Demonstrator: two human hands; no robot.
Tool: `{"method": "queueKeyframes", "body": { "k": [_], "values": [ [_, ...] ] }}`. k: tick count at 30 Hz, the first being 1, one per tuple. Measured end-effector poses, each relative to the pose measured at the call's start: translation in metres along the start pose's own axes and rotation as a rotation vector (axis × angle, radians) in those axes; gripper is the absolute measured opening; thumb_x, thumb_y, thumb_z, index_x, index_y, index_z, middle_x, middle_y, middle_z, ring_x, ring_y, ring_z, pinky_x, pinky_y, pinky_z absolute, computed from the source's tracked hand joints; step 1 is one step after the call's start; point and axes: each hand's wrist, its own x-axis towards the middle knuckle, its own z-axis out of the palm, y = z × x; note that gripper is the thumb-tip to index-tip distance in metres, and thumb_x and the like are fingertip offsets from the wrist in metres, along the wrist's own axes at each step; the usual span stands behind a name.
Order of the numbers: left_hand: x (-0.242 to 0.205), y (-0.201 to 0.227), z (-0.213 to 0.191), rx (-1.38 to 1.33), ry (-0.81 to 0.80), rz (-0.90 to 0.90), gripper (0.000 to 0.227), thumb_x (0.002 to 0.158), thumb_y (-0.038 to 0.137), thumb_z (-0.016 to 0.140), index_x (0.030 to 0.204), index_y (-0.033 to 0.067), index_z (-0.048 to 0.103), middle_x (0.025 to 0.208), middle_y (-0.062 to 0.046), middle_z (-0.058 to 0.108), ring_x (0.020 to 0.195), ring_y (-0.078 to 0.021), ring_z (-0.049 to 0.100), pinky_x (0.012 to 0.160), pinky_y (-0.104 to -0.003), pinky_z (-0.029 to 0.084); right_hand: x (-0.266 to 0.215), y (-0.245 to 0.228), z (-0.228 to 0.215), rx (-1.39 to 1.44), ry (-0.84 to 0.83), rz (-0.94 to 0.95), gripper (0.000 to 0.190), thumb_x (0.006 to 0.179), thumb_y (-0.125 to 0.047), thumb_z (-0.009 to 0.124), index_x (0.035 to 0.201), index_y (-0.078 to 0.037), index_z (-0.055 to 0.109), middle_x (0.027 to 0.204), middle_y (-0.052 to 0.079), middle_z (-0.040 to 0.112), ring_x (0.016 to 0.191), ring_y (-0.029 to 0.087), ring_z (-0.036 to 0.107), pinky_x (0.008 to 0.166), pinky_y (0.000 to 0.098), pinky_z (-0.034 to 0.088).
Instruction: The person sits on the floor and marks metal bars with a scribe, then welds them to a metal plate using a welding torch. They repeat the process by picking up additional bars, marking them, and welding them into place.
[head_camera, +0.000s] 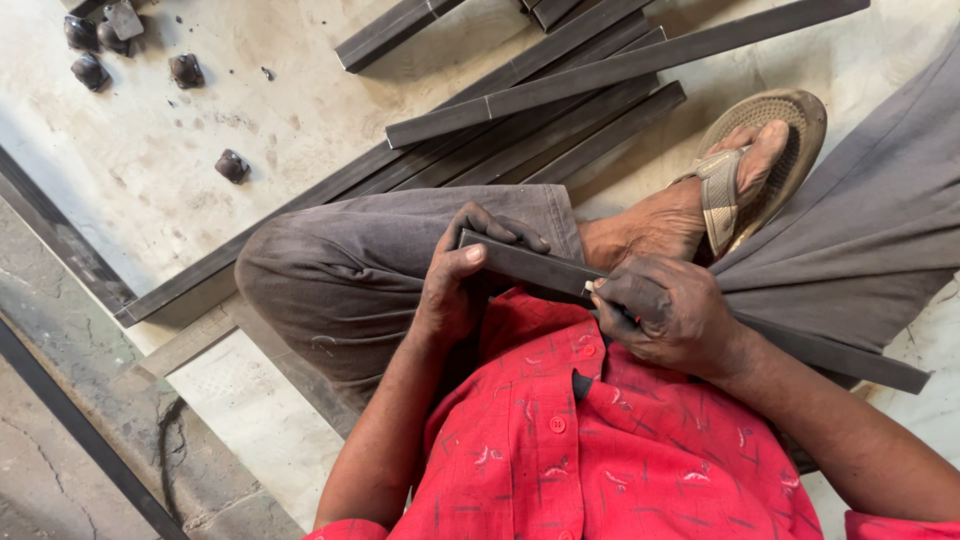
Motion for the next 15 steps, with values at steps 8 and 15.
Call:
{"method": "queueKeyframes", "body": {
  "k": [8,15],
  "values": [
    [-0.0008,-0.0012,0.0001,-0.032,-0.002,0.0,0.041,0.088,0.031,0.074,0.11,0.0023,0.054,0.116,-0.029,0.067,0.108,-0.0358,0.07,0.096,-0.046,0.06,-0.0034,-0.0038,0.0023,-0.078,-0.059,-0.109,0.019,0.081,-0.005,0.08,0.096,-0.005,0.067,0.081,0.007,0.065,0.065,0.025,0.065,0.057,0.0384,0.052],
    [-0.0054,0.0017,-0.0026,-0.046,-0.109,0.038,0.035,0.092,0.024,0.071,0.115,0.0022,0.056,0.122,-0.029,0.065,0.115,-0.0386,0.066,0.103,-0.049,0.054,-0.0001,-0.0038,-0.0037,0.028,0.025,0.024,0.023,0.083,-0.002,0.079,0.101,-0.003,0.065,0.084,0.008,0.065,0.074,0.025,0.069,0.066,0.0368,0.056]
  ]
}}
